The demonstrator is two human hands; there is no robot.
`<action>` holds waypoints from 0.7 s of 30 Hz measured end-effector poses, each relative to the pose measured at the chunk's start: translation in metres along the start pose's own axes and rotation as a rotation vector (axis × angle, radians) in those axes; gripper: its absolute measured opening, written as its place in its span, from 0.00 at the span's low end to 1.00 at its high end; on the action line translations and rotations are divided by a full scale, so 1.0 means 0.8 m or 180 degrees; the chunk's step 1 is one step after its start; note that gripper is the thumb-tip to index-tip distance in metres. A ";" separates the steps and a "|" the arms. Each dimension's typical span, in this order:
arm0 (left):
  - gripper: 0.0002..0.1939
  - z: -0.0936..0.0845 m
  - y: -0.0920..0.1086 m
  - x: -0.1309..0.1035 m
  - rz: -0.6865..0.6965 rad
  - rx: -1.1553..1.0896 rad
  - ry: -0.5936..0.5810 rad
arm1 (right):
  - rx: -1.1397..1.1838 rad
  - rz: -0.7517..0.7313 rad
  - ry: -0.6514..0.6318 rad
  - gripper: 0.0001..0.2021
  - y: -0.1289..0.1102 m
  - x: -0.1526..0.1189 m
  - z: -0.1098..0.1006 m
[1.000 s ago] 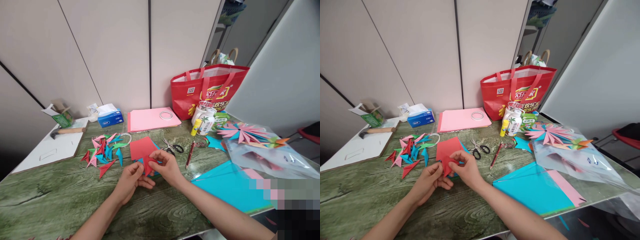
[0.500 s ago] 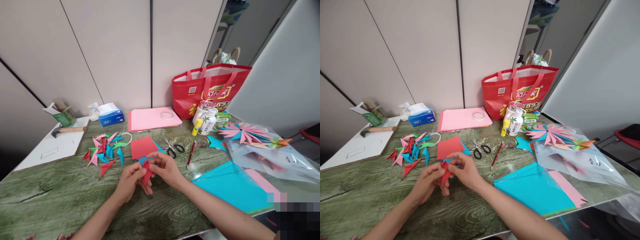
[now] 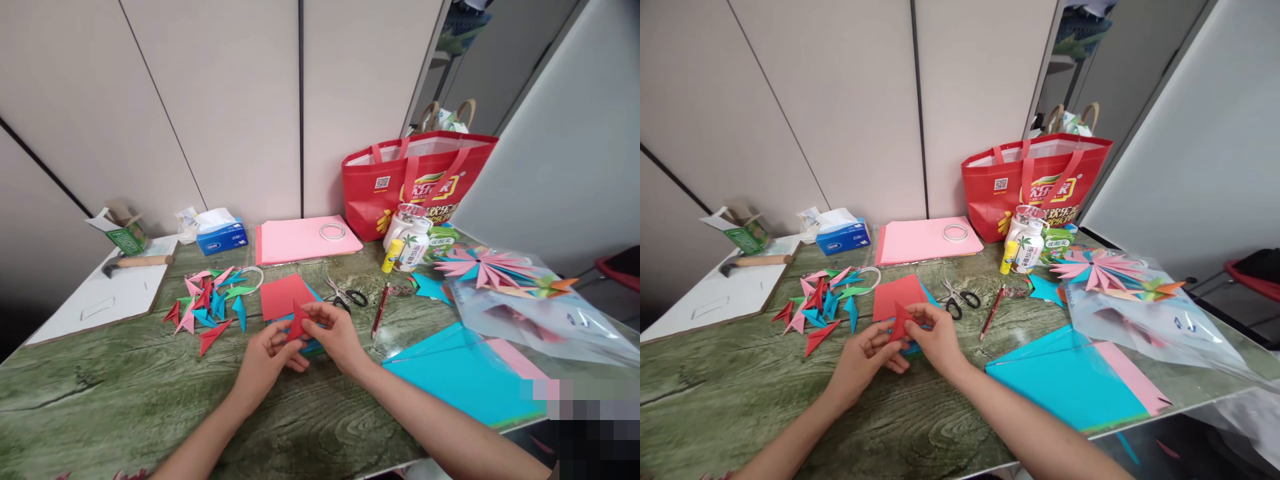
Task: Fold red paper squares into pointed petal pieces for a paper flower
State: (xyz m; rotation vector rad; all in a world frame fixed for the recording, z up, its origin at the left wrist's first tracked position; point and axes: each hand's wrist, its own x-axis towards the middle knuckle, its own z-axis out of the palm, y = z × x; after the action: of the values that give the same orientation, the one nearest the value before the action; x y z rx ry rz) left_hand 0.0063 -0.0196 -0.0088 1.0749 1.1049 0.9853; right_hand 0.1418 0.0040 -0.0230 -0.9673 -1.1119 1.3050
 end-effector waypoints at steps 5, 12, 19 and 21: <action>0.12 -0.002 -0.001 0.000 0.0201 0.0174 0.0102 | -0.0148 -0.0131 -0.0137 0.07 0.003 -0.001 0.001; 0.11 -0.003 -0.008 0.001 0.0330 0.0439 0.0145 | -0.1051 -0.0400 0.0014 0.02 0.005 -0.007 0.000; 0.10 -0.005 -0.010 0.002 0.0346 0.0275 -0.0049 | -0.0496 -0.0339 -0.0215 0.05 0.003 -0.015 0.008; 0.09 -0.008 -0.014 0.003 0.0449 0.0441 -0.0041 | -0.0311 -0.0237 -0.0269 0.08 0.006 -0.017 0.011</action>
State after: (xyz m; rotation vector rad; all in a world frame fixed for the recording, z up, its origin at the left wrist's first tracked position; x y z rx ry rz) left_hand 0.0014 -0.0189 -0.0210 1.2838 1.1112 1.0222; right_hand 0.1329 -0.0099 -0.0265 -0.9404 -1.2750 1.2503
